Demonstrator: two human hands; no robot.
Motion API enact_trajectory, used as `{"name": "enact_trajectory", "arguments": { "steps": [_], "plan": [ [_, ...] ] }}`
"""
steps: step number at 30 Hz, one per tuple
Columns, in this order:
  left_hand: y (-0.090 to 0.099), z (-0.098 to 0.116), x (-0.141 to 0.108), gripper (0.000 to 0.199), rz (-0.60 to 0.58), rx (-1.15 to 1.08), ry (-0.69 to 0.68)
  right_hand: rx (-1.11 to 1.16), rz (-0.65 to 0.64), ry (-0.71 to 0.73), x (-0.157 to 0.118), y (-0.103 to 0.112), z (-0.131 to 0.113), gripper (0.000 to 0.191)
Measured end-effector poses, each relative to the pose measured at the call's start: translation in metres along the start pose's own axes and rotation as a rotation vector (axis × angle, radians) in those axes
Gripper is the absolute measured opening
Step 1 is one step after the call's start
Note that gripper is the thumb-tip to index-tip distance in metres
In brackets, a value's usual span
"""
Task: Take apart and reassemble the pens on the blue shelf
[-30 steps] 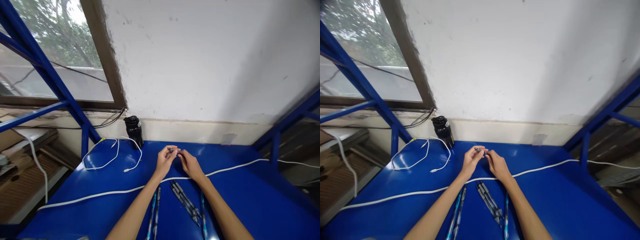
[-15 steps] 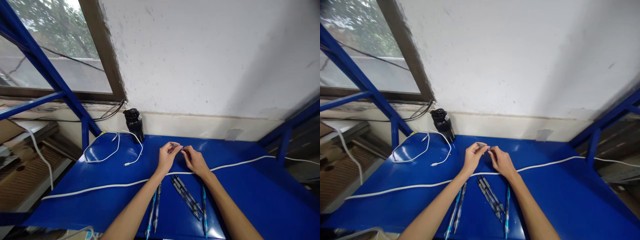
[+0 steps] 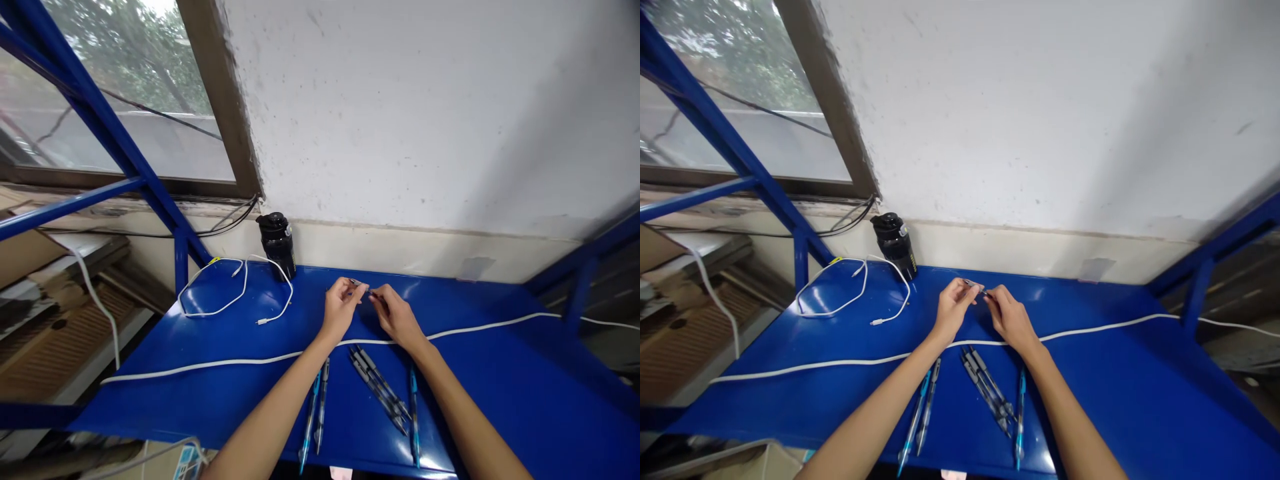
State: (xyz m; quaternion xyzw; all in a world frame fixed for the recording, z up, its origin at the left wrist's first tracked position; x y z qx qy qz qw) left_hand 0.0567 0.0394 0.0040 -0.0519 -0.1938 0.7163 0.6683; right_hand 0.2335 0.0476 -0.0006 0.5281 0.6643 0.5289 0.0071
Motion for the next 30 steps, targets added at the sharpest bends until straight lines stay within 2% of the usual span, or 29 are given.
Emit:
{"name": "enact_trajectory", "arguments": {
  "steps": [5, 10, 15, 30],
  "plan": [
    [-0.0001, 0.0025, 0.0006, 0.038, -0.006, -0.066, 0.034, 0.01, 0.009, -0.074, -0.003, -0.0033, 0.0025, 0.018],
    [0.0017, 0.0022, 0.0029, 0.04, -0.011, -0.072, 0.049, 0.018, -0.053, -0.007, -0.0001, -0.0016, -0.0028, 0.032],
    [0.0025, 0.0016, 0.0037, 0.041, -0.004, -0.064, 0.042, 0.042, -0.03, 0.013, 0.0013, -0.0021, -0.0027, 0.033],
    [0.0088, 0.0092, 0.0069, 0.046, 0.113, -0.122, -0.01, 0.044, -0.045, -0.005, -0.0009, -0.0031, -0.0025, 0.042]
  ]
}}
Point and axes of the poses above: each hand's wrist, its own x-axis towards the middle knuckle, its own y-axis out of the back of the hand, z = x × y, the point moved 1 cm from there along x, towards the middle knuckle, and after that the axes turned 2 degrees about y, right-handed, at the moved point
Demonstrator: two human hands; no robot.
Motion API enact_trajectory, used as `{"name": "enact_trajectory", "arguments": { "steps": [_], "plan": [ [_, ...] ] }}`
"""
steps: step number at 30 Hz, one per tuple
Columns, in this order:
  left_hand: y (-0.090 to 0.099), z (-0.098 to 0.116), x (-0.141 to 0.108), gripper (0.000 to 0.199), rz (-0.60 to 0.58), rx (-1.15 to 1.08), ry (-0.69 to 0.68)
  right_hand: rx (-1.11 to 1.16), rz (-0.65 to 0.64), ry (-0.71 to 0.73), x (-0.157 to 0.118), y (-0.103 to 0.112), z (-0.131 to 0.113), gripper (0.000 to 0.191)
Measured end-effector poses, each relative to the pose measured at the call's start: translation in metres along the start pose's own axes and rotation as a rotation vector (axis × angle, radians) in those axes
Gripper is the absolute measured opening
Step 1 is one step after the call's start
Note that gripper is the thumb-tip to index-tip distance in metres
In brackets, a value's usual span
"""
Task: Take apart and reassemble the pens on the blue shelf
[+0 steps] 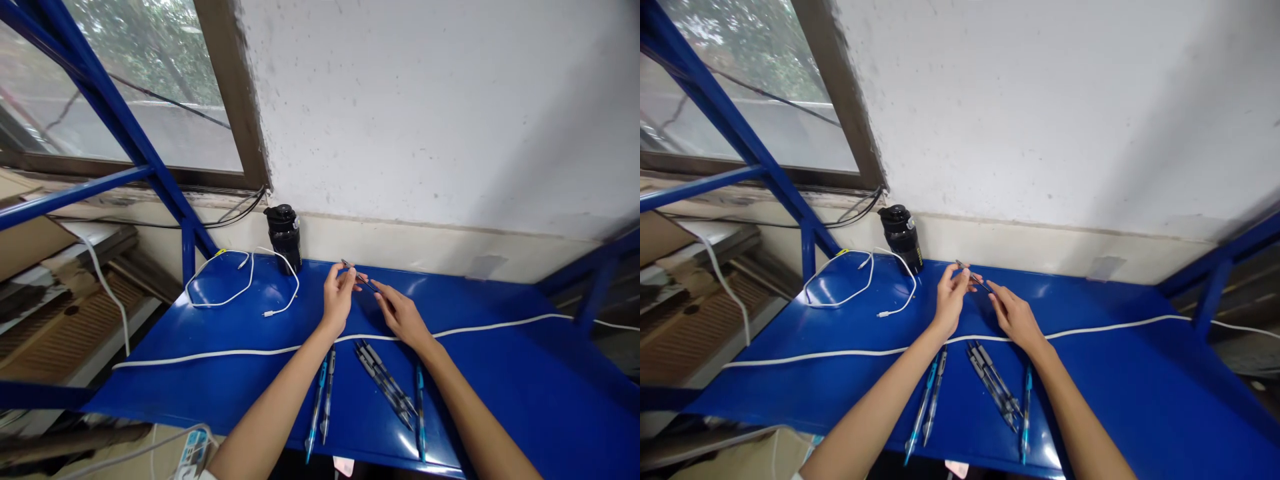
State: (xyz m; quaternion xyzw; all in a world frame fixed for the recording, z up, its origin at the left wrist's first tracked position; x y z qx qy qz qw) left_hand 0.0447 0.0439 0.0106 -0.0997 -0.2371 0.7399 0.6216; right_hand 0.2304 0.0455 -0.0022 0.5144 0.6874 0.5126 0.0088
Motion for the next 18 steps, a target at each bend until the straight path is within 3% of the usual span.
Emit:
{"name": "enact_trajectory", "arguments": {
  "steps": [5, 18],
  "plan": [
    [0.0048, 0.003, 0.0039, 0.044, 0.039, -0.043, 0.002, -0.001, -0.007, -0.035, -0.0008, -0.0016, 0.0014, 0.03],
    [0.0047, 0.002, 0.0036, 0.044, 0.036, -0.051, 0.038, 0.01, -0.002, -0.013, 0.001, 0.0008, -0.0036, 0.025]
  ]
}}
Point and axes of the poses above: each hand's wrist, its own x-axis towards the middle knuckle, its own y-axis out of the back of the hand, z = x × y, the point moved 1 cm from there along x, towards the middle knuckle, and after that the axes turned 2 degrees about y, right-handed, at the moved point
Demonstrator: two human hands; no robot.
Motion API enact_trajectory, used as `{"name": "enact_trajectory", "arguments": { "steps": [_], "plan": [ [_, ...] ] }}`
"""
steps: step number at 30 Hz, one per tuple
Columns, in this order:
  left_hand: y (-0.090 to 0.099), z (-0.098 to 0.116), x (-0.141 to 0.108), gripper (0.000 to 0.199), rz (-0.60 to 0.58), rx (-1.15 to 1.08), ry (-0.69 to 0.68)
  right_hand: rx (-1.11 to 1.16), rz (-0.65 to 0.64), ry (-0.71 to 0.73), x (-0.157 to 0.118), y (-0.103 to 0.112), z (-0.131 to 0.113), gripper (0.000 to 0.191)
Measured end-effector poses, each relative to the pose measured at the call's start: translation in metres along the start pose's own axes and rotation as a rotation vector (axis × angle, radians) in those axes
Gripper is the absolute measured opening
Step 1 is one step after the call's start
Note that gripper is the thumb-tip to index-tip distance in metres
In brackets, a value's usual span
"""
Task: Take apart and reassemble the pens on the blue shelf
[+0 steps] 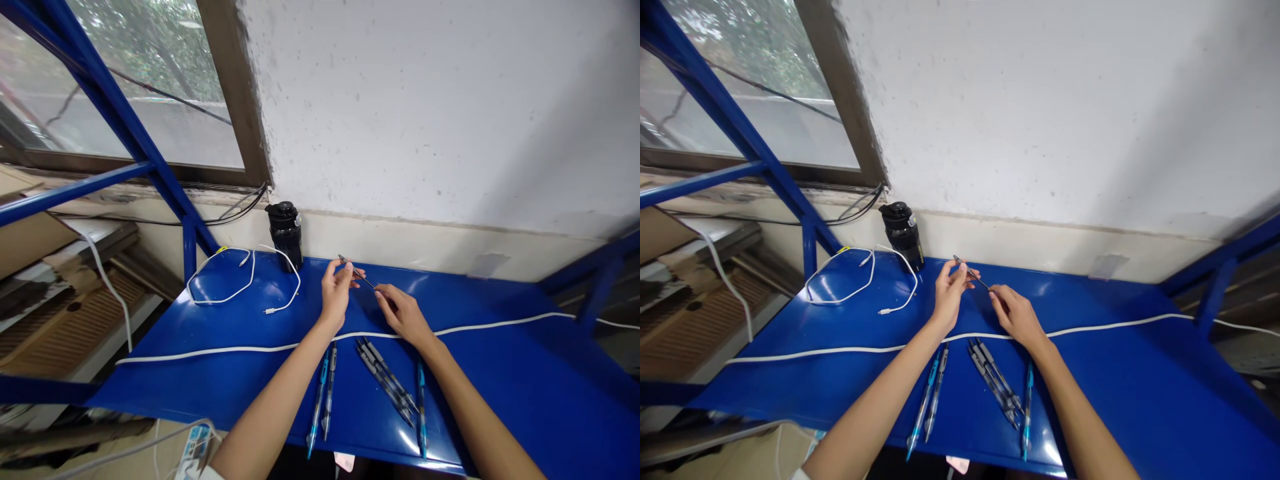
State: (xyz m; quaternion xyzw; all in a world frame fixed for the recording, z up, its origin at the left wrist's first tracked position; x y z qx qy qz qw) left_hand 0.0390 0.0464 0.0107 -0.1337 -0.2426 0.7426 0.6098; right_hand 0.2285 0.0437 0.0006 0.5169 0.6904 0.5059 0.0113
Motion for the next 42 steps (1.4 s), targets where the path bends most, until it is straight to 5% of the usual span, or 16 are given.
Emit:
{"name": "enact_trajectory", "arguments": {
  "steps": [20, 42],
  "plan": [
    [-0.006, -0.014, -0.007, 0.038, -0.231, 0.168, 0.084, 0.02, 0.038, -0.063, -0.003, -0.002, 0.003, 0.026],
    [-0.007, -0.011, -0.008, 0.033, -0.289, 0.218, 0.064, 0.057, 0.052, -0.142, -0.003, -0.002, 0.008, 0.023]
  ]
}}
Point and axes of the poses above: each hand's wrist, its own x-axis towards the middle knuckle, its own y-axis out of the back of the hand, z = x × y, the point moved 1 cm from there along x, towards the middle knuckle, and after that the axes turned 2 degrees about y, right-handed, at the moved point
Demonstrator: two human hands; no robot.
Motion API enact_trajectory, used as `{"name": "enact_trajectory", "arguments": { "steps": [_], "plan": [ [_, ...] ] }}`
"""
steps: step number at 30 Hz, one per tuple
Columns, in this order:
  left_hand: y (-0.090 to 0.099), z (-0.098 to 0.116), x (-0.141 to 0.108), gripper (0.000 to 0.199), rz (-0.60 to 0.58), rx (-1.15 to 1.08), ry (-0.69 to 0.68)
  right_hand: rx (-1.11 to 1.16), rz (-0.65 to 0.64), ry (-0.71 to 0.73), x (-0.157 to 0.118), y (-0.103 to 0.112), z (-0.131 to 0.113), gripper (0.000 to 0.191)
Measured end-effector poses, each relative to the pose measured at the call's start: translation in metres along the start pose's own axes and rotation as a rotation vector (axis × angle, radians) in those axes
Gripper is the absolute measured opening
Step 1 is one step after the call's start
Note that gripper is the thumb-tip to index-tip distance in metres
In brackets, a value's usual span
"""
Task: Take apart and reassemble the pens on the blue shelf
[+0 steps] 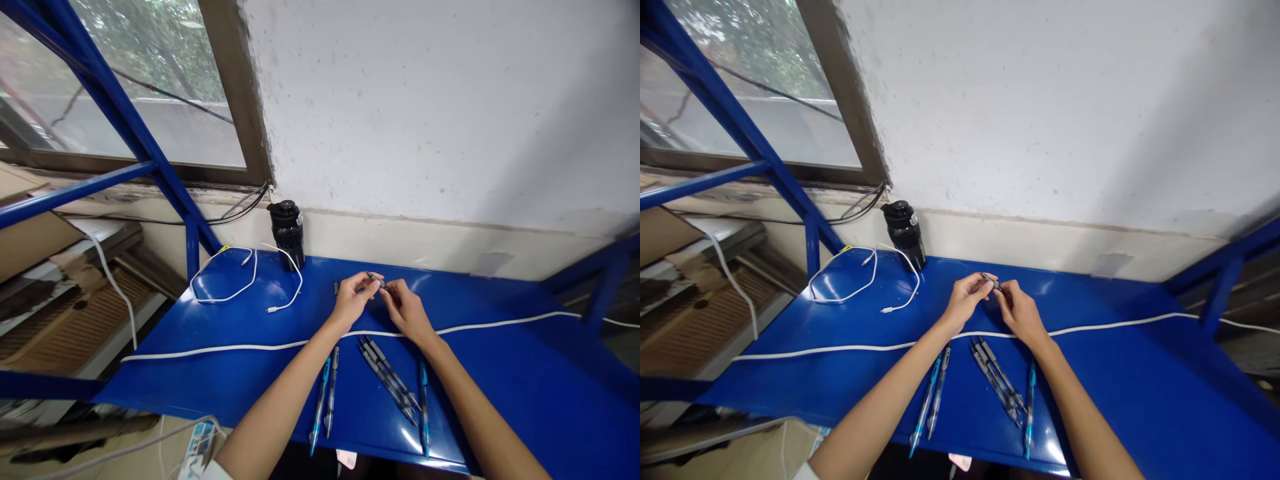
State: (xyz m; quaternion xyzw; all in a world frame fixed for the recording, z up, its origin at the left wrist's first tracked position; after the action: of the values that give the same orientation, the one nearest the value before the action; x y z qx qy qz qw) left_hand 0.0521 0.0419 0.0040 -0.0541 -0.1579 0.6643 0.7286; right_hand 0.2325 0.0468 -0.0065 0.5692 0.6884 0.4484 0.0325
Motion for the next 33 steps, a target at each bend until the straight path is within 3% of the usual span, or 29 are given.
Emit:
{"name": "enact_trajectory", "arguments": {
  "steps": [5, 10, 14, 20, 25, 30, 33],
  "plan": [
    [-0.0001, -0.0001, -0.0002, 0.033, -0.002, 0.002, 0.01, -0.025, -0.041, 0.049, 0.0011, 0.0014, -0.0031, 0.029],
    [-0.0013, -0.0002, -0.0011, 0.032, -0.013, 0.0, 0.021, 0.012, -0.01, -0.022, 0.0004, 0.0007, -0.0012, 0.024],
    [-0.0009, -0.0002, -0.0007, 0.031, -0.008, 0.004, 0.021, -0.027, -0.039, 0.044, 0.0007, 0.0004, -0.0016, 0.031],
    [-0.0008, -0.0027, 0.0, 0.033, -0.016, -0.005, 0.017, 0.004, -0.007, -0.022, 0.0013, 0.0002, -0.0024, 0.023],
    [-0.0011, -0.0033, -0.0003, 0.033, 0.009, -0.01, 0.021, -0.038, -0.052, 0.065, 0.0026, 0.0009, -0.003, 0.029],
    [-0.0008, -0.0045, -0.0003, 0.034, -0.001, -0.007, 0.004, 0.021, 0.0, -0.025, 0.0011, -0.0007, -0.0005, 0.026],
    [-0.0006, -0.0054, -0.0004, 0.035, 0.006, 0.0, 0.008, -0.003, -0.019, 0.013, 0.0015, 0.0001, -0.0016, 0.028]
  ]
}}
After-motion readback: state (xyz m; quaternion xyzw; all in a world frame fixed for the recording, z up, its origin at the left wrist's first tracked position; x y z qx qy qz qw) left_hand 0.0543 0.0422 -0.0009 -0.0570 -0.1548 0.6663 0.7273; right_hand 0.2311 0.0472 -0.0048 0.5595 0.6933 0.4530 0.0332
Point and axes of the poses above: each hand's wrist, its own x-axis towards the middle knuckle, its own y-axis out of the back of the hand, z = x × y, the point moved 1 cm from there along x, towards the middle knuckle, and after that the axes turned 2 degrees about y, right-handed, at the moved point
